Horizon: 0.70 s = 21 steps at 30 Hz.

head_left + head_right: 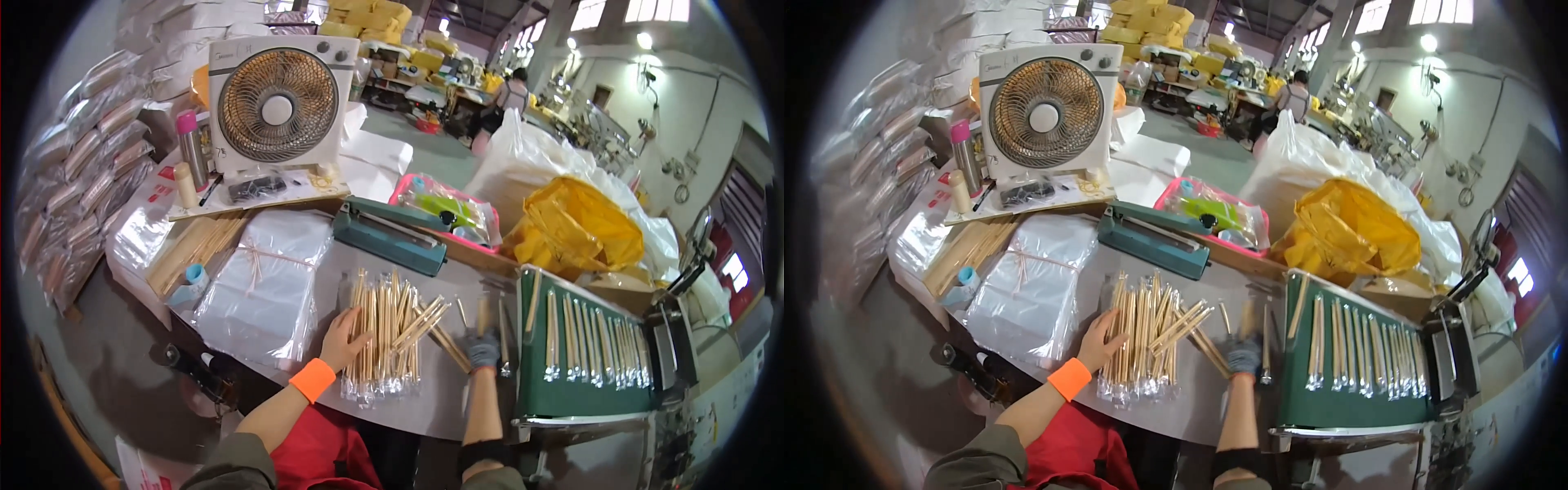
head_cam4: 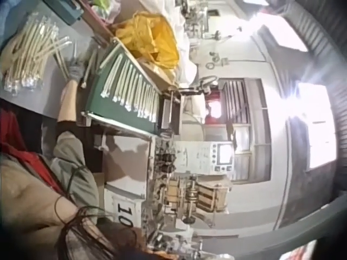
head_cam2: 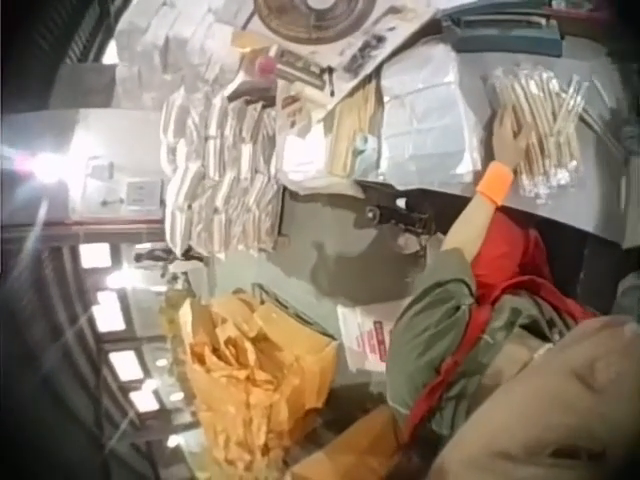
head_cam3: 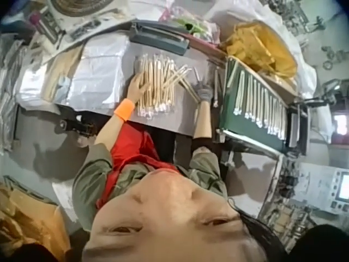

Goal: Packaging bundles of wooden skewers into plastic bags, sealing them with a heat sealer, and stacking them on a pallet.

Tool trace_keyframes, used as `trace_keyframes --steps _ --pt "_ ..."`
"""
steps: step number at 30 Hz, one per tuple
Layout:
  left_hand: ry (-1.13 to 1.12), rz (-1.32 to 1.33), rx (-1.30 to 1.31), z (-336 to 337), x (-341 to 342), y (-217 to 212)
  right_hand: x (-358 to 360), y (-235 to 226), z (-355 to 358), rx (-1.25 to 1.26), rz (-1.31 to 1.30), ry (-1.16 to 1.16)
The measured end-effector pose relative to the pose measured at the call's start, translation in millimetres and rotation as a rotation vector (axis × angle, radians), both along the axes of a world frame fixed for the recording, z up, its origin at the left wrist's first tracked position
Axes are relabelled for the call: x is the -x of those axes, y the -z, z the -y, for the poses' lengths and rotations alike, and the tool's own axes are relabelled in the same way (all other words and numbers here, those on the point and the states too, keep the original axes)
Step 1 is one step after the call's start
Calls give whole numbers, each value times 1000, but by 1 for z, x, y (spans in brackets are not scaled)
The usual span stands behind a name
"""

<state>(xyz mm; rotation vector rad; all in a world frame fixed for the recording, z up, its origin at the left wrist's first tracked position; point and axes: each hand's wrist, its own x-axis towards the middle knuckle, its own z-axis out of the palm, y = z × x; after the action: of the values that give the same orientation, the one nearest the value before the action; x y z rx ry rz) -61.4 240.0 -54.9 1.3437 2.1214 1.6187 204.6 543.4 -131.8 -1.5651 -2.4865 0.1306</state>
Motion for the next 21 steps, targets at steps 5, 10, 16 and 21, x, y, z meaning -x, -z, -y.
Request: trace_keyframes --steps 5,10,16,21 --pt "-66 54 3 40 19 10 146 -88 210 136 -353 -378" --pt "-167 -58 81 59 18 0 150 -71 252 -76 -464 -550" --pt "-173 57 -34 70 18 1 149 -72 262 -94 -652 -323" --pt "-178 -6 -37 72 19 3 147 -66 260 -166 -614 -449"
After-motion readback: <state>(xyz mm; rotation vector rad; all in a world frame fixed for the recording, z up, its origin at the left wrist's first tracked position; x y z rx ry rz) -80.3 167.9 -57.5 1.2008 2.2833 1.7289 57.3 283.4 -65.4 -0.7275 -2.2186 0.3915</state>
